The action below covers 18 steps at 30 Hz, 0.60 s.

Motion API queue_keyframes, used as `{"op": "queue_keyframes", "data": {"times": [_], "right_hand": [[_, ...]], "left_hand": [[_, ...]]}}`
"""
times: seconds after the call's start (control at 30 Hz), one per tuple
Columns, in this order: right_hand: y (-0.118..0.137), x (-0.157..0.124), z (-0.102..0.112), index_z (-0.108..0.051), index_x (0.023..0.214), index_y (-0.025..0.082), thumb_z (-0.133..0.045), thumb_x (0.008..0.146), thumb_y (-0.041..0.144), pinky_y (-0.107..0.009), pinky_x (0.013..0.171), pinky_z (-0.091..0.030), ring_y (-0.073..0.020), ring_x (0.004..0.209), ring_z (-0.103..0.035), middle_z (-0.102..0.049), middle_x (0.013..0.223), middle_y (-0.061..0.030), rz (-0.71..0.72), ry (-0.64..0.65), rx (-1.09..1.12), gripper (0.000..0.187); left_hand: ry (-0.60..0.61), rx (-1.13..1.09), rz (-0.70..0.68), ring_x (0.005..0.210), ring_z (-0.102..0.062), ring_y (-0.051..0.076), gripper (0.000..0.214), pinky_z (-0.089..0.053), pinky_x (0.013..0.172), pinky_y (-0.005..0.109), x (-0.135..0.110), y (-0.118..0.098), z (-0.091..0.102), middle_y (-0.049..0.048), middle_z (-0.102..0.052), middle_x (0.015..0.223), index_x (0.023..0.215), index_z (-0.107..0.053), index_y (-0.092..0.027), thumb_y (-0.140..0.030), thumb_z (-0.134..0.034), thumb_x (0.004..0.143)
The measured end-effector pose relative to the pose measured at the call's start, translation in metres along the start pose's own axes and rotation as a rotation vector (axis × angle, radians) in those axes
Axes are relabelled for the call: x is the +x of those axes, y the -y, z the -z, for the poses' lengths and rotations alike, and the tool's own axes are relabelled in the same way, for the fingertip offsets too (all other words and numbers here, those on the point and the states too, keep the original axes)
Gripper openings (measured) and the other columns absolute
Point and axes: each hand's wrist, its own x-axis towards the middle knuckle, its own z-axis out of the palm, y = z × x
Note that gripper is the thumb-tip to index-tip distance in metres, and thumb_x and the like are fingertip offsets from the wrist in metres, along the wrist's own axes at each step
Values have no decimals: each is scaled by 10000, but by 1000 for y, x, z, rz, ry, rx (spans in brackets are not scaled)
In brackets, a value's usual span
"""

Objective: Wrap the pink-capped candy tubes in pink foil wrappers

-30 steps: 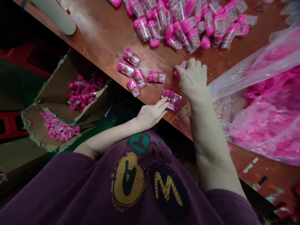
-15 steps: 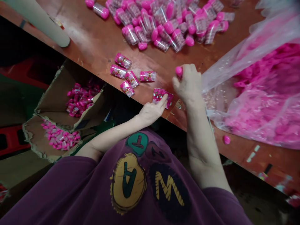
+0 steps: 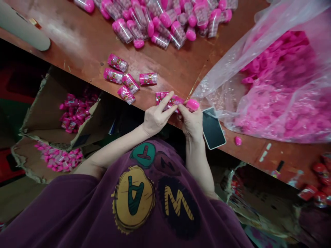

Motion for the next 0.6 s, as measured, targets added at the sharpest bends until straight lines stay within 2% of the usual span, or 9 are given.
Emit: {"op": "queue_keyframes", "data": {"times": [0.07,0.1,0.17,0.23,0.27,0.33,0.43,0.53,0.6], "right_hand": [[4,4,0,-578,916,256,-940,732,484,-235,527,-446,-80,568,-458,-518,714,87,79,8,-22,466],[7,5,1,-584,938,261,-929,749,473,-239,568,-485,-88,614,-488,-545,767,73,128,26,-56,447],[11,8,5,-588,967,273,-901,787,486,-260,654,-546,-113,713,-545,-584,871,42,197,91,-134,420],[14,10,6,-595,988,276,-878,810,505,-289,744,-582,-137,804,-586,-602,951,16,239,159,-192,405],[13,10,5,-600,1005,276,-867,821,510,-301,792,-591,-147,847,-602,-607,986,7,255,183,-208,400],[10,11,1,-600,1056,278,-849,834,523,-319,864,-596,-164,921,-626,-614,1044,-5,267,210,-216,414],[-1,15,-6,-566,1147,290,-809,857,548,-339,915,-595,-183,991,-644,-620,1116,-16,273,188,-228,458],[-11,21,-9,-552,1174,271,-715,924,465,-374,981,-574,-190,1021,-643,-625,1133,-25,342,96,-369,356],[-13,25,-8,-572,1158,245,-663,949,371,-415,1019,-559,-203,1025,-644,-644,1102,-34,363,95,-552,261]], "left_hand": [[-72,-88,55,1210,-727,268,402,-587,938,332,2,-4,2,171,-618,1606,1322,-779,-219,-416,-764,971],[-114,-163,116,1175,-729,252,431,-588,867,299,4,-6,4,162,-684,1509,1312,-773,-209,-429,-798,943],[-99,-371,298,871,-724,174,375,-512,633,229,11,-10,11,103,-792,1116,1192,-789,-189,-458,-806,932],[39,-577,466,526,-516,89,283,-315,460,212,18,-14,19,4,-659,692,948,-785,-169,-451,-799,939],[99,-647,516,449,-397,64,284,-230,433,221,22,-15,23,-34,-550,572,829,-754,-164,-422,-815,928],[124,-719,550,411,-288,39,328,-152,430,232,29,-17,28,-68,-429,479,665,-667,-161,-313,-854,888],[26,-754,576,405,-303,32,365,-153,432,229,34,-15,28,-69,-436,464,592,-605,-164,-201,-859,852],[-59,-728,612,386,-301,32,388,-145,420,232,34,-6,24,-74,-437,450,578,-593,-169,-213,-884,832],[-121,-700,604,375,-299,35,448,-130,414,236,33,2,25,-77,-403,427,555,-566,-175,-272,-902,836]]}}
